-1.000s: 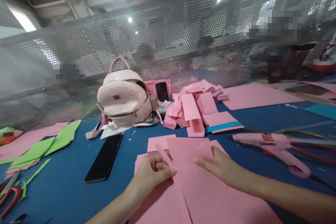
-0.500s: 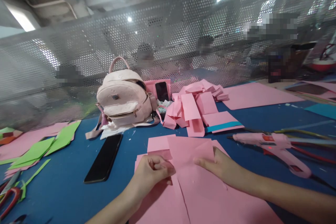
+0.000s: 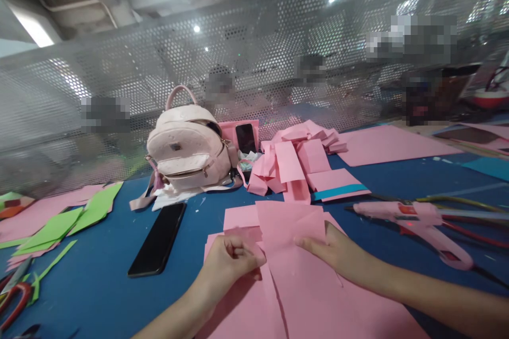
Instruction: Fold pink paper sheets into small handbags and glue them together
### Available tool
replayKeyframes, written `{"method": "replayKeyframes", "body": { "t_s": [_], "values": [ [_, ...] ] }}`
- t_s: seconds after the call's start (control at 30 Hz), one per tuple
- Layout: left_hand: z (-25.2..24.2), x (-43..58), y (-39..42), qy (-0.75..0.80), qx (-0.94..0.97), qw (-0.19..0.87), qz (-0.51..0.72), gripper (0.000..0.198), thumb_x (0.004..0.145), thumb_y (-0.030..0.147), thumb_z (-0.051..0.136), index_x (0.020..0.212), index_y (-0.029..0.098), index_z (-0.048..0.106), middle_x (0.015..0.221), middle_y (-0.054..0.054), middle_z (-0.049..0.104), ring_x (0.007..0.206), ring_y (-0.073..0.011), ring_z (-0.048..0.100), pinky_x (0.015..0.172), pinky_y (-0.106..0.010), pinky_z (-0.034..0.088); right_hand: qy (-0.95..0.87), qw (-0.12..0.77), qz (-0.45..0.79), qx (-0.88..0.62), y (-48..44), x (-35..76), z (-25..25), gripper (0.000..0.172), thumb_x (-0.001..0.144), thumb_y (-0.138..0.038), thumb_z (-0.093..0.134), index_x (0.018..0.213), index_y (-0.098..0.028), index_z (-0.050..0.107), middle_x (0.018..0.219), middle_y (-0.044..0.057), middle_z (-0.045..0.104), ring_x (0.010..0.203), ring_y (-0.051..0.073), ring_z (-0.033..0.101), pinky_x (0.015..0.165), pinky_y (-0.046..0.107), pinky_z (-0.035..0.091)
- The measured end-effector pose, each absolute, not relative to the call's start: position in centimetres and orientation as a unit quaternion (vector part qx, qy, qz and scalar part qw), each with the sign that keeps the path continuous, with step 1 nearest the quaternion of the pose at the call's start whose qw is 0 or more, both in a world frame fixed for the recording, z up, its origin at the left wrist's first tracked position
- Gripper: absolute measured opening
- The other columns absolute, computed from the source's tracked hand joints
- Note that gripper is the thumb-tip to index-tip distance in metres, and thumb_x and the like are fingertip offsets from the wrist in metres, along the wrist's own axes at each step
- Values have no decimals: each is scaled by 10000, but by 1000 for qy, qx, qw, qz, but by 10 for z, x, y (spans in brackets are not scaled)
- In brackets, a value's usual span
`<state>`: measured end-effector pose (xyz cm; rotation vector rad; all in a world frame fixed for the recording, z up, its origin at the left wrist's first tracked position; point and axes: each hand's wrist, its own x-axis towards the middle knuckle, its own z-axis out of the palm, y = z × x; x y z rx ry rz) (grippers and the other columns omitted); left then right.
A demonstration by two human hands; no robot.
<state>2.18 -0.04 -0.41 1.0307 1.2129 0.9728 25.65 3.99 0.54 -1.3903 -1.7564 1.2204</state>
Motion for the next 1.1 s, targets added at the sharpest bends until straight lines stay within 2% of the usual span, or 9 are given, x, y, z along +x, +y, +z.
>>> {"method": "replayKeyframes", "body": {
  "t_s": [0.1, 0.17, 0.33, 0.53, 0.67, 0.77, 0.87, 0.93, 1.1],
  "values": [
    [1, 24, -1, 524, 463, 597, 394, 312, 598, 379, 865, 633, 114, 704, 552, -9, 631, 505, -122, 611, 559, -249, 532, -657, 276, 483, -509, 39, 255, 10, 368, 767, -523, 655, 913, -194, 734, 929, 96, 770, 886, 330, 709, 715, 382, 608],
    [6, 25, -2, 523, 479, 596, 376, 274, 624, 355, 840, 628, 118, 702, 549, -12, 636, 510, -114, 600, 564, -236, 516, -655, 280, 484, -508, 38, 254, 12, 377, 759, -523, 659, 934, -198, 734, 971, 98, 769, 913, 333, 705, 719, 376, 607],
    [15, 26, -4, 525, 480, 594, 376, 330, 631, 394, 836, 570, 120, 663, 533, -26, 646, 495, -90, 568, 524, -191, 467, -671, 281, 473, -496, 40, 256, 6, 436, 787, -546, 630, 1026, -192, 722, 1145, 125, 730, 1094, 353, 653, 855, 411, 582],
    [6, 21, -2, 535, 431, 606, 401, 428, 579, 493, 878, 629, 115, 683, 571, -9, 637, 527, -93, 585, 588, -224, 551, -656, 321, 445, -519, 50, 261, -13, 545, 802, -606, 611, 1118, -164, 653, 1179, 156, 697, 1192, 358, 593, 986, 501, 505],
    [1, 21, -1, 537, 423, 602, 413, 444, 580, 496, 883, 622, 119, 652, 525, 5, 599, 503, -101, 584, 578, -239, 559, -666, 316, 434, -517, 49, 261, -10, 474, 801, -589, 623, 1025, -176, 689, 1180, 153, 703, 1162, 363, 615, 958, 493, 531],
    [5, 22, -2, 508, 436, 609, 426, 405, 695, 488, 819, 734, 113, 670, 621, -58, 680, 548, -128, 636, 531, -204, 514, -666, 322, 427, -520, 46, 260, -5, 417, 803, -571, 637, 972, -197, 709, 1122, 132, 731, 1145, 364, 630, 940, 480, 548],
    [9, 22, -5, 477, 426, 632, 439, 353, 781, 455, 752, 795, 120, 642, 727, -114, 735, 599, -171, 687, 591, -257, 546, -662, 325, 422, -528, 45, 261, -6, 405, 785, -560, 672, 975, -204, 714, 1100, 126, 741, 1124, 371, 644, 920, 480, 561],
    [9, 22, -6, 472, 417, 639, 441, 345, 782, 446, 752, 770, 131, 611, 700, -107, 732, 585, -178, 691, 624, -288, 560, -663, 326, 434, -515, 45, 262, -9, 427, 787, -557, 677, 1020, -200, 705, 1116, 126, 739, 1115, 366, 652, 916, 475, 565],
    [0, 20, 0, 479, 438, 629, 428, 438, 704, 512, 801, 688, 155, 549, 533, -18, 634, 464, -153, 636, 510, -248, 498, -679, 318, 474, -461, 48, 261, -9, 443, 794, -493, 680, 1086, -160, 686, 1106, 129, 741, 1052, 333, 682, 868, 421, 582]
  ]
}}
